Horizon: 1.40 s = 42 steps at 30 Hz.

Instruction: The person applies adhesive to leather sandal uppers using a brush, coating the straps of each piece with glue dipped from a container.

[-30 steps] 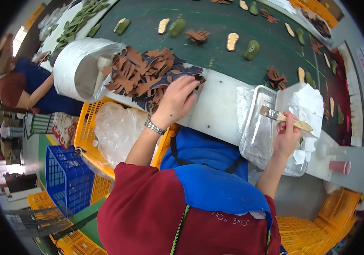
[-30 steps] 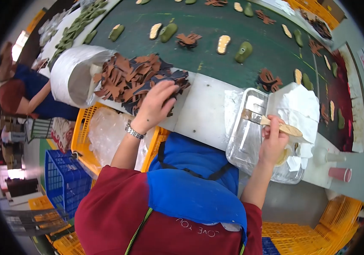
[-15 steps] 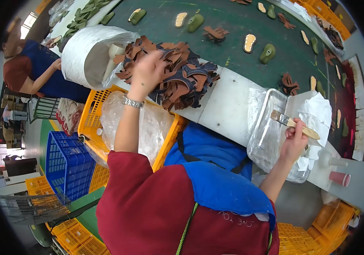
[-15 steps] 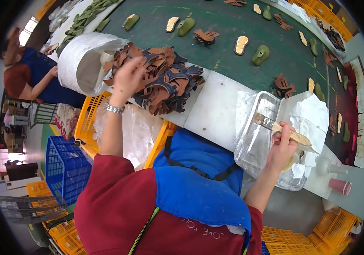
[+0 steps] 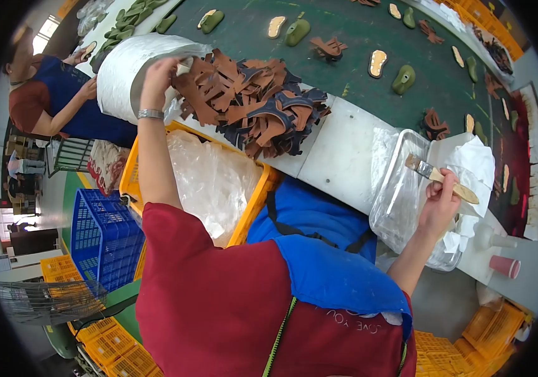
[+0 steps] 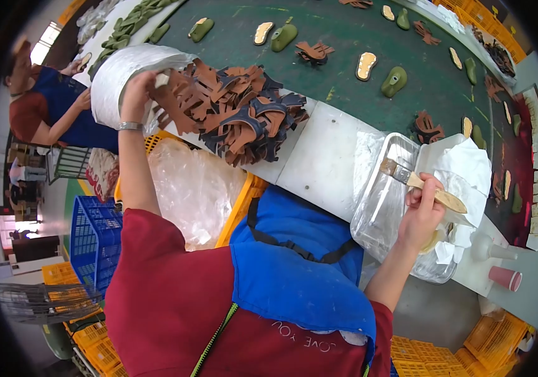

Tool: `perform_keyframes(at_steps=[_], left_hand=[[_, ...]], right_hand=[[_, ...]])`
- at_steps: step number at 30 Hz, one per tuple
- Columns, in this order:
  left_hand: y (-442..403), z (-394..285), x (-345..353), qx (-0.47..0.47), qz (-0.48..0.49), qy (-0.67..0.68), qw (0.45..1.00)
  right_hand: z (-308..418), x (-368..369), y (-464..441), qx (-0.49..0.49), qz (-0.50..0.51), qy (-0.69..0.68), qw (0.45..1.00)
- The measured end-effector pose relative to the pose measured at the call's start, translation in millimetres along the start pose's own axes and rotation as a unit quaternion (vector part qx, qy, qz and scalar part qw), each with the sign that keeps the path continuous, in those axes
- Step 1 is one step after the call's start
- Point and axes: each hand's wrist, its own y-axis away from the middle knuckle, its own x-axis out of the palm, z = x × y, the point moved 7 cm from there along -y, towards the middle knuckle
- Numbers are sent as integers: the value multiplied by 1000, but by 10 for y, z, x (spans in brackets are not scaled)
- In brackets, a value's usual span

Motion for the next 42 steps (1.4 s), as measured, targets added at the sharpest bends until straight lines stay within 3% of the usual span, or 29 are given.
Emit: perform_keyframes(at_steps=[3, 6, 8, 9, 12, 13, 14, 16, 18, 22, 25, 28, 29, 30, 32, 38, 39, 42], left_hand=[[337, -429, 185, 17, 54, 259, 964], [687, -597, 558, 53, 101, 378, 919], [1068, -650, 941, 85, 108, 417, 899], [1213, -545, 1112, 86, 100, 432, 892], [1630, -465, 1539, 91, 40, 454, 886], [1799, -494, 1627, 3, 35, 499, 866], [1860, -400, 1689, 2, 34, 508, 861], [1940, -271, 1774, 14, 39, 547, 836], [2053, -381, 1677, 55, 56, 558, 826], [2180, -456, 1446, 89, 52, 517, 850], [2173, -195, 1462, -43, 170, 630, 756], [2193, -66, 1566, -165, 224, 551, 786], [2245, 0, 1654, -169, 264, 613, 725], [2342, -1, 1703, -224, 318, 567, 726], [2536, -132, 1740, -198, 488, 607, 595], [2557, -128, 1589, -165, 501, 420, 738], [2513, -53, 1662, -144, 462, 400, 778], [2459, 64, 1744, -74, 484, 263, 831]], right_hand=[[57, 86, 6, 2, 21, 7, 1000], [54, 242, 29, -10, 29, 22, 999], [-39, 429, 51, -28, 55, -19, 998], [-103, 595, 81, -28, 141, -51, 988], [-289, 1140, 313, 10, 186, -72, 980], [-365, 1284, 384, 20, 215, -87, 972], [-443, 1409, 455, 31, 244, -102, 964], [-515, 1577, 583, 17, 249, -116, 961], [-545, 1682, 685, 62, 255, -106, 959], [-440, 1784, 673, 54, 222, -88, 970], [-323, 1824, 603, 12, 253, -75, 964], [-266, 1940, 635, 1, 332, -39, 942], [-268, 1995, 657, -4, 364, -27, 931], [-276, 2039, 672, -9, 365, -4, 931], [-290, 2133, 714, -19, 368, 43, 929], [-352, 2220, 766, -49, 401, 143, 904], [-316, 2257, 805, -52, 404, 160, 899], [-353, 2240, 773, -52, 399, 163, 901]])
